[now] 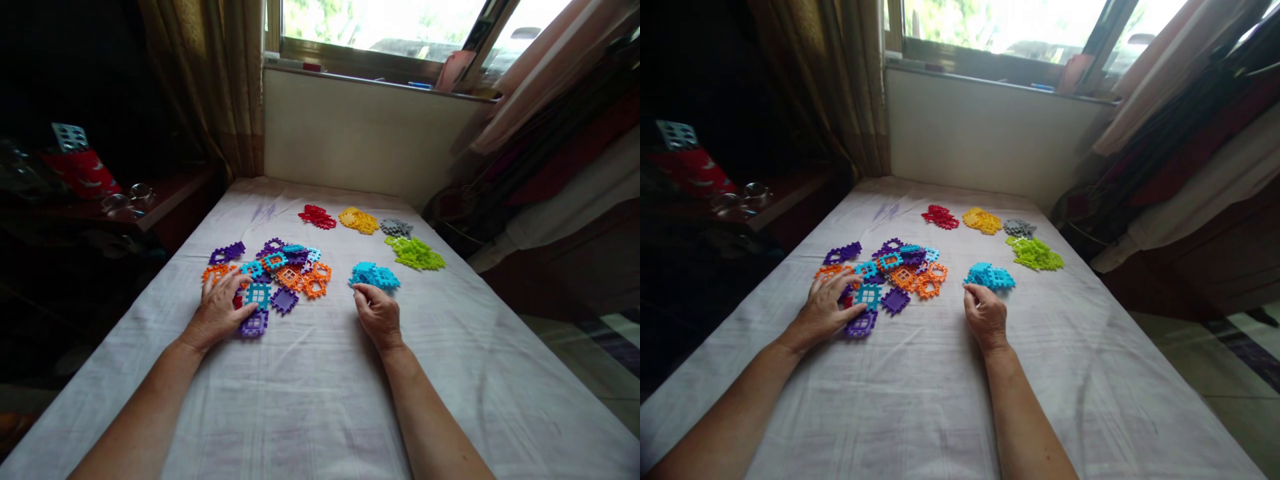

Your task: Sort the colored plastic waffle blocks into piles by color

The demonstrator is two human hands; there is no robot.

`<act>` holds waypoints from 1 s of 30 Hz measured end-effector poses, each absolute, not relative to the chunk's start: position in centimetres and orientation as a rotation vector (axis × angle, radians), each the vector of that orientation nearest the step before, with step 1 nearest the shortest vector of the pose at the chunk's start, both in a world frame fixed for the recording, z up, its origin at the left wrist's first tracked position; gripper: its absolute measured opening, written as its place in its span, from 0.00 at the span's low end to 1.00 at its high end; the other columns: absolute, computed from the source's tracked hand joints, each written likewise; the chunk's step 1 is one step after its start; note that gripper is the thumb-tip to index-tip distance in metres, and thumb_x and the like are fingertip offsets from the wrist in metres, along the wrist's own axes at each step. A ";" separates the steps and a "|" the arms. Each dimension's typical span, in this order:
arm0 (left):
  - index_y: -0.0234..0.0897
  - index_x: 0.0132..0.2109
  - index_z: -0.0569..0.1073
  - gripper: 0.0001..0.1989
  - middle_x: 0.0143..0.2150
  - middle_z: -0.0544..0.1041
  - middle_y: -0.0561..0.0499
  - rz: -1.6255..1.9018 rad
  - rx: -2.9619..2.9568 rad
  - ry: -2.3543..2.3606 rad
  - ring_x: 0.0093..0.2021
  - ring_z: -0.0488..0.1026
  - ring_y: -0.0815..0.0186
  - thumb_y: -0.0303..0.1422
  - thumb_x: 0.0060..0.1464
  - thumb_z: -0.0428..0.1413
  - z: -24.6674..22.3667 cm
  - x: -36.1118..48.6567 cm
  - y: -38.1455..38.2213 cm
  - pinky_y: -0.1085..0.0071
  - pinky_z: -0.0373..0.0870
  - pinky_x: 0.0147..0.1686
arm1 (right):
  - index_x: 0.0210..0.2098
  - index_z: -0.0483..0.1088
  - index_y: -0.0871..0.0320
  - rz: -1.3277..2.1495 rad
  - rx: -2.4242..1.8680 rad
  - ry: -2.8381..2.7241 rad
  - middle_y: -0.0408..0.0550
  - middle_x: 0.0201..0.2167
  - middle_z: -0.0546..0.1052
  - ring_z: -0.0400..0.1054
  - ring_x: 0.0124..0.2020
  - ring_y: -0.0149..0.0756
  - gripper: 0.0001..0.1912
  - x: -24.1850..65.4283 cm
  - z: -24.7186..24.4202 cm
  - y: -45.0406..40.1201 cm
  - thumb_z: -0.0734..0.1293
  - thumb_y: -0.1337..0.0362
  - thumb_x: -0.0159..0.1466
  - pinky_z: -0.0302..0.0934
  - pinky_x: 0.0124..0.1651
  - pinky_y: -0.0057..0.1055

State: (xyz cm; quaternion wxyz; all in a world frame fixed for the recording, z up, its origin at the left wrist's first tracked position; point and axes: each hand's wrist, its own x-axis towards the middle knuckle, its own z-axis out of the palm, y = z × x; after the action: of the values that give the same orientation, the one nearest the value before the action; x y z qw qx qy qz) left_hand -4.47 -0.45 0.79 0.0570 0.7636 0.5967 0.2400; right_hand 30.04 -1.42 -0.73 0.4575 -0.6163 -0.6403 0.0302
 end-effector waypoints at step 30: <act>0.48 0.63 0.69 0.27 0.68 0.65 0.43 0.568 2.658 1.631 0.70 0.57 0.48 0.47 0.59 0.52 -0.7 -1.7 -1.0 0.39 0.41 0.68 | 0.44 0.80 0.50 -0.112 -1.727 -1.578 0.49 0.37 0.77 0.69 0.41 0.40 0.15 37.6 0.6 -1.1 0.62 0.63 0.64 0.65 0.49 0.37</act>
State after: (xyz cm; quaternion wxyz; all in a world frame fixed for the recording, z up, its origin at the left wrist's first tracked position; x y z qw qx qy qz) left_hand -1.73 -1.04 -0.73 -0.0140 0.8385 0.5145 0.1791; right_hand 37.58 -1.08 0.58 0.3894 -0.6793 -0.6205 -0.0440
